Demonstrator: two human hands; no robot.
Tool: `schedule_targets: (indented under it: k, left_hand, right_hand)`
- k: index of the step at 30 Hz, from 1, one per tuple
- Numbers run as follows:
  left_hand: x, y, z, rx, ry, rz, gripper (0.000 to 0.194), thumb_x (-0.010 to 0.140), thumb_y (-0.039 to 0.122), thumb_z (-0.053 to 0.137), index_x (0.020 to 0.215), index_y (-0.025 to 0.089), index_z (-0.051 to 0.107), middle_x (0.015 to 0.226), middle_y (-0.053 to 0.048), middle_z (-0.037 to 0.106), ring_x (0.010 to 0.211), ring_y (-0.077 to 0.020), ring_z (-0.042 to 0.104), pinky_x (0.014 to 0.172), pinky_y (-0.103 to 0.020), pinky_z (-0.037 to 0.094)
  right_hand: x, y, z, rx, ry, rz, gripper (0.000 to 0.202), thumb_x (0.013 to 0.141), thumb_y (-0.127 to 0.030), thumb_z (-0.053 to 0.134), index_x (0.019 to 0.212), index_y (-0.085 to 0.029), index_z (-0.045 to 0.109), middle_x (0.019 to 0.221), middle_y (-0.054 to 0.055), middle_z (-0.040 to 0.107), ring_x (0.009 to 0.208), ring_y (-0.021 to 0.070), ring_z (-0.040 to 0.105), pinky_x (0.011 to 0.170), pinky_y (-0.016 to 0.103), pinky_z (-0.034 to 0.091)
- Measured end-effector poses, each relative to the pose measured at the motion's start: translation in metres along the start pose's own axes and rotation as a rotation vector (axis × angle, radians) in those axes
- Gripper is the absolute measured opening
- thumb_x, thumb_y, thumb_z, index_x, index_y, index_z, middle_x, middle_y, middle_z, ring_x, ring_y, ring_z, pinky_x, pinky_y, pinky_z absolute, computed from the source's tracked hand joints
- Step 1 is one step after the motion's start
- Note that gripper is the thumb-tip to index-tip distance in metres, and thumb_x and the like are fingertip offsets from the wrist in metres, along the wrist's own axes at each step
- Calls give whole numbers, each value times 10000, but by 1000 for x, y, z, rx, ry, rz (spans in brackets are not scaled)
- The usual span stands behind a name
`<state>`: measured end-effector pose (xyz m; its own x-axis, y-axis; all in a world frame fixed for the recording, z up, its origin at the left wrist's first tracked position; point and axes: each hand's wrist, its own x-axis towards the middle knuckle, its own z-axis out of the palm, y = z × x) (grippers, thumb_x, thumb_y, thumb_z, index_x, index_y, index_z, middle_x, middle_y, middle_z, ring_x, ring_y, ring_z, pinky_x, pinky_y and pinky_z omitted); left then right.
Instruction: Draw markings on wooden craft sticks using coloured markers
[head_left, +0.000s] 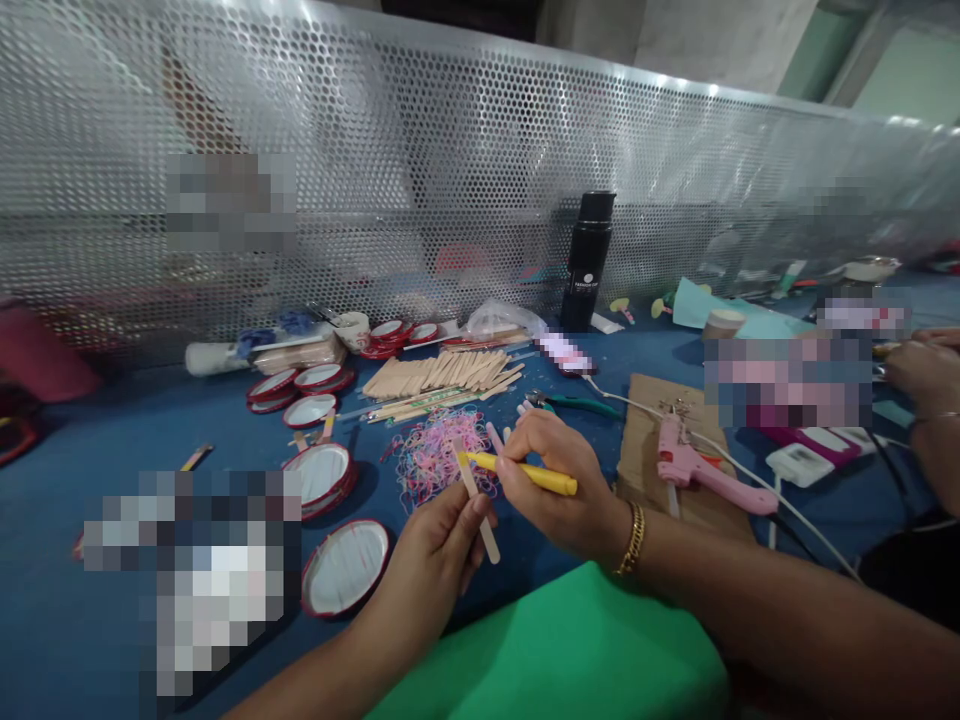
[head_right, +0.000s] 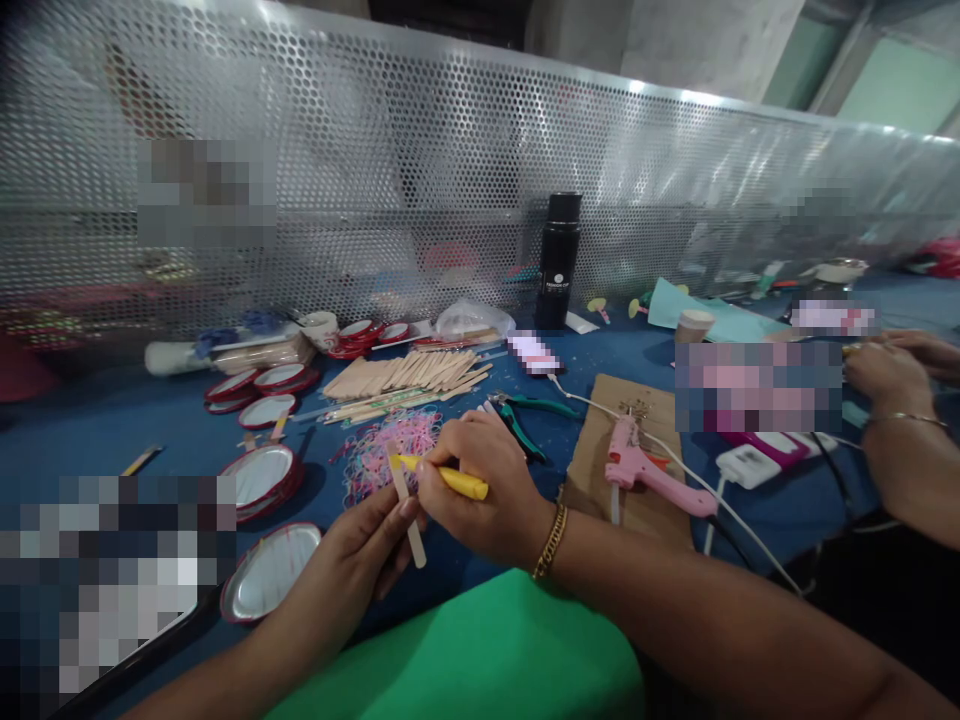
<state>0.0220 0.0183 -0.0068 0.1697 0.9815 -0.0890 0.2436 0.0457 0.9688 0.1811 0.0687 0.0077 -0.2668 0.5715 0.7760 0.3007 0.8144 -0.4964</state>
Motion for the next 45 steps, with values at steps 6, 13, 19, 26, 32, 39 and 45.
schedule_targets:
  k: [6,13,19,26,32,39,45]
  left_hand:
    - [1,0,0,2,4,3,372,897,524,456,767,182,528,524,74,443,389,-62,345,367,-168,250]
    - [0,-1,0,-21,2,-8,370,888,525,483,758,182,536,527,72,446,395,-59,346,372,-165,241]
    - [0,2,1,-38,10,-14,372,881,530,483,754,183,528,519,74,437,390,-60,340,371,-165,239]
    - [0,2,1,-23,11,-11,377,887,533,471,755,184,523,522,73,439,395,-63,341,377,-168,248]
    - [0,2,-1,2,9,16,383,892,539,463,756,185,520,532,71,448,392,-62,342,379,-174,250]
    - [0,3,0,-12,10,7,375,887,536,475,757,188,525,529,72,446,395,-66,344,377,-172,253]
    - [1,1,-1,-22,16,12,383,881,548,476,747,192,521,523,71,444,390,-67,341,373,-174,247]
  right_hand:
    - [0,-1,-1,22,-22,-16,144,826,-157,542,713,-214,476,663,-21,575,644,138,512,717,340,409]
    - [2,-1,-1,7,2,-6,151,821,-154,539,700,-212,470,655,-22,548,630,136,496,686,327,403]
    - [0,0,0,23,-2,-7,131,825,-171,558,724,-220,491,679,-17,575,656,147,521,723,345,422]
    - [0,-1,-1,9,-20,-16,152,819,-154,544,702,-219,471,674,-16,581,655,145,530,703,334,416]
    - [-1,-1,-1,10,-31,-9,133,835,-187,561,726,-216,490,686,-16,596,662,146,527,731,350,415]
    - [-1,0,0,0,-26,2,124,828,-181,554,723,-216,498,685,-12,597,658,146,523,707,340,416]
    - [-2,1,0,5,-41,-8,132,836,-186,550,720,-217,497,681,-11,598,666,148,522,719,345,420]
